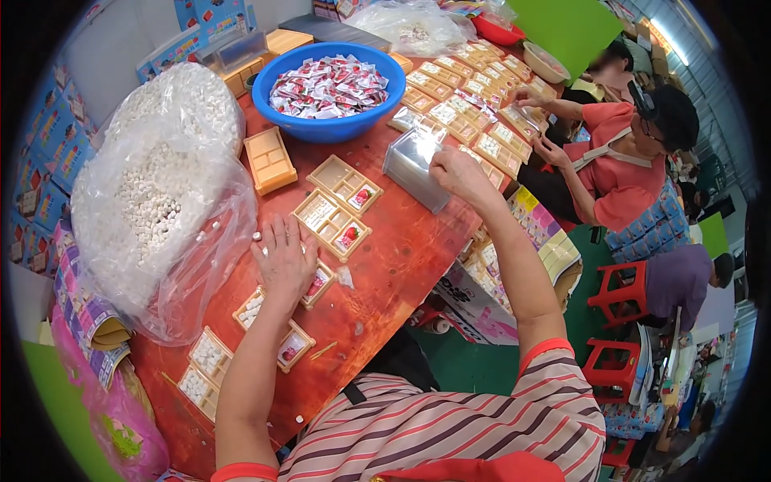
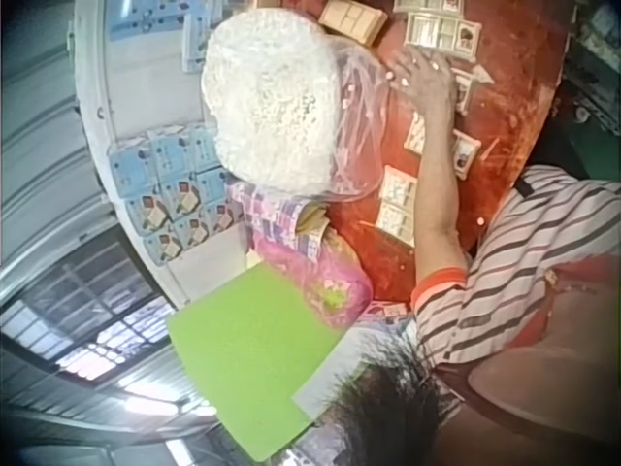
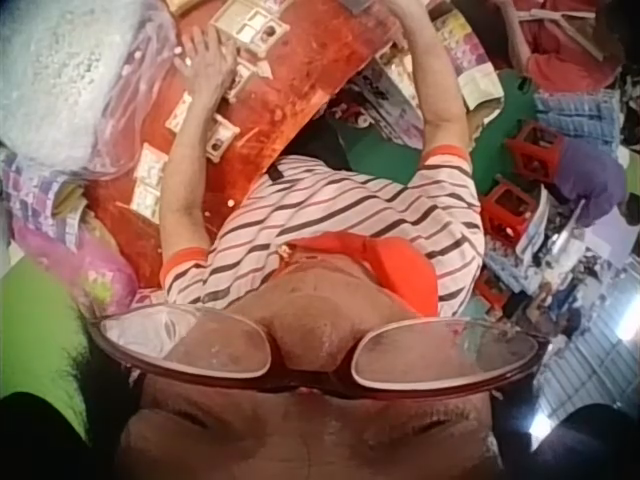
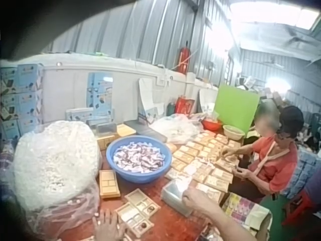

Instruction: Manually packaging small toy components into plastic trays and adding paper strips.

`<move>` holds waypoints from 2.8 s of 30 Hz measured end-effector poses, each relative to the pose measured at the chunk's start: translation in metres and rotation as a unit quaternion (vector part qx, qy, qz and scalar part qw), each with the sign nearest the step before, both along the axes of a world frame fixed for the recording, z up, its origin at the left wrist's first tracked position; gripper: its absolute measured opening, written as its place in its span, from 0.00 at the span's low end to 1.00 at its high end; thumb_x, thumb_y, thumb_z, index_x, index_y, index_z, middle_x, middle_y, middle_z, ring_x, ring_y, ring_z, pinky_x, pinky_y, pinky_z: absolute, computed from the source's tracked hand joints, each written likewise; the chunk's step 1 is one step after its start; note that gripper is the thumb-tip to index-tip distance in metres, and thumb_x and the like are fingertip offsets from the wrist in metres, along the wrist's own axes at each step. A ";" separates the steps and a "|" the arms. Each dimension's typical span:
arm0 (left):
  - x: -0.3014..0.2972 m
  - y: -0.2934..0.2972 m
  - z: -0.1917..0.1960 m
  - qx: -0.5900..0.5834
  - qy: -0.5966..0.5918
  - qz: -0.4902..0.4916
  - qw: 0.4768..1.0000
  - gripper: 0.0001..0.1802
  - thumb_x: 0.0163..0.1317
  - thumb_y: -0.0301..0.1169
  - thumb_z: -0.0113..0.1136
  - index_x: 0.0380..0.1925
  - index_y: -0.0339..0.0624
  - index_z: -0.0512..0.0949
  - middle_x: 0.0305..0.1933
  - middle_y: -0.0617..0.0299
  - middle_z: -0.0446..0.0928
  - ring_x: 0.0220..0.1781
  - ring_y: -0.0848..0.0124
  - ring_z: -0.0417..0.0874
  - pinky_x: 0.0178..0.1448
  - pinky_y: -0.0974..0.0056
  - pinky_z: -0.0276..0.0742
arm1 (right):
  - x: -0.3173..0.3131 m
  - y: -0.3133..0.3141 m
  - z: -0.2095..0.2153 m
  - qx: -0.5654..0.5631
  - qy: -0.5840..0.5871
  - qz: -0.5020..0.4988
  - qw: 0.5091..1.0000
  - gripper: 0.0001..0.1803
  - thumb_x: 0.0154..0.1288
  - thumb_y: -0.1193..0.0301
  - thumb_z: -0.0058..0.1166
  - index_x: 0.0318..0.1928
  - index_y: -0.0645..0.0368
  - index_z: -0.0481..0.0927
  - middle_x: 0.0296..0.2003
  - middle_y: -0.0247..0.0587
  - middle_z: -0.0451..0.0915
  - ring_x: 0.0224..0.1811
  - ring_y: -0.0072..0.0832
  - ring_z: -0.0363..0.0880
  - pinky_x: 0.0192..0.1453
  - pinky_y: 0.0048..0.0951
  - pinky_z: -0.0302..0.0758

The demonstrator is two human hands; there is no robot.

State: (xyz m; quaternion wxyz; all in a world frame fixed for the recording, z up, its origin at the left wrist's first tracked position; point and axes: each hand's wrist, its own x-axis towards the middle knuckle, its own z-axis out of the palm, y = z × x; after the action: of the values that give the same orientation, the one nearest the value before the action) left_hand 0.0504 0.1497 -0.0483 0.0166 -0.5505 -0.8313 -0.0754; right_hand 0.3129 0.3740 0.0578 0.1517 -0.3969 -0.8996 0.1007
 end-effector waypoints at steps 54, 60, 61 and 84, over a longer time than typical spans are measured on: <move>-0.002 -0.001 -0.004 0.015 -0.006 -0.001 1.000 0.36 0.69 0.54 0.41 0.71 0.45 0.59 0.76 0.50 0.53 0.78 0.51 0.51 0.72 0.32 0.45 | -0.001 0.008 0.007 -0.209 0.062 -0.032 0.975 0.11 0.59 0.68 0.49 0.29 0.64 0.78 0.20 0.37 0.76 0.21 0.24 0.75 0.24 0.28 0.72; -0.001 -0.001 -0.003 0.011 -0.014 0.000 1.000 0.36 0.69 0.54 0.41 0.71 0.45 0.59 0.76 0.49 0.53 0.78 0.51 0.50 0.73 0.32 0.44 | 0.000 0.009 0.006 -0.211 0.058 -0.026 0.975 0.11 0.59 0.68 0.49 0.30 0.64 0.79 0.20 0.38 0.76 0.21 0.25 0.76 0.24 0.29 0.73; -0.001 -0.001 -0.003 0.012 -0.014 -0.001 1.000 0.36 0.69 0.54 0.41 0.71 0.45 0.59 0.76 0.49 0.53 0.78 0.51 0.50 0.73 0.32 0.44 | 0.000 0.009 0.006 -0.212 0.052 -0.031 0.975 0.11 0.59 0.68 0.49 0.30 0.64 0.79 0.20 0.38 0.76 0.21 0.25 0.77 0.24 0.29 0.73; -0.001 0.000 -0.005 0.021 0.000 0.000 1.000 0.35 0.69 0.54 0.41 0.70 0.46 0.60 0.75 0.50 0.54 0.77 0.51 0.52 0.72 0.32 0.47 | -0.009 0.016 -0.007 0.034 -0.122 0.022 0.992 0.12 0.60 0.73 0.43 0.29 0.69 0.77 0.33 0.59 0.78 0.38 0.53 0.79 0.45 0.46 0.76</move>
State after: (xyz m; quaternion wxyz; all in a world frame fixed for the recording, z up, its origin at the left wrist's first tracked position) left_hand 0.0496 0.1497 -0.0536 0.0285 -0.5499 -0.8296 -0.0925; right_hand 0.3037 0.3900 0.0510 0.0516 -0.3806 -0.9230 0.0239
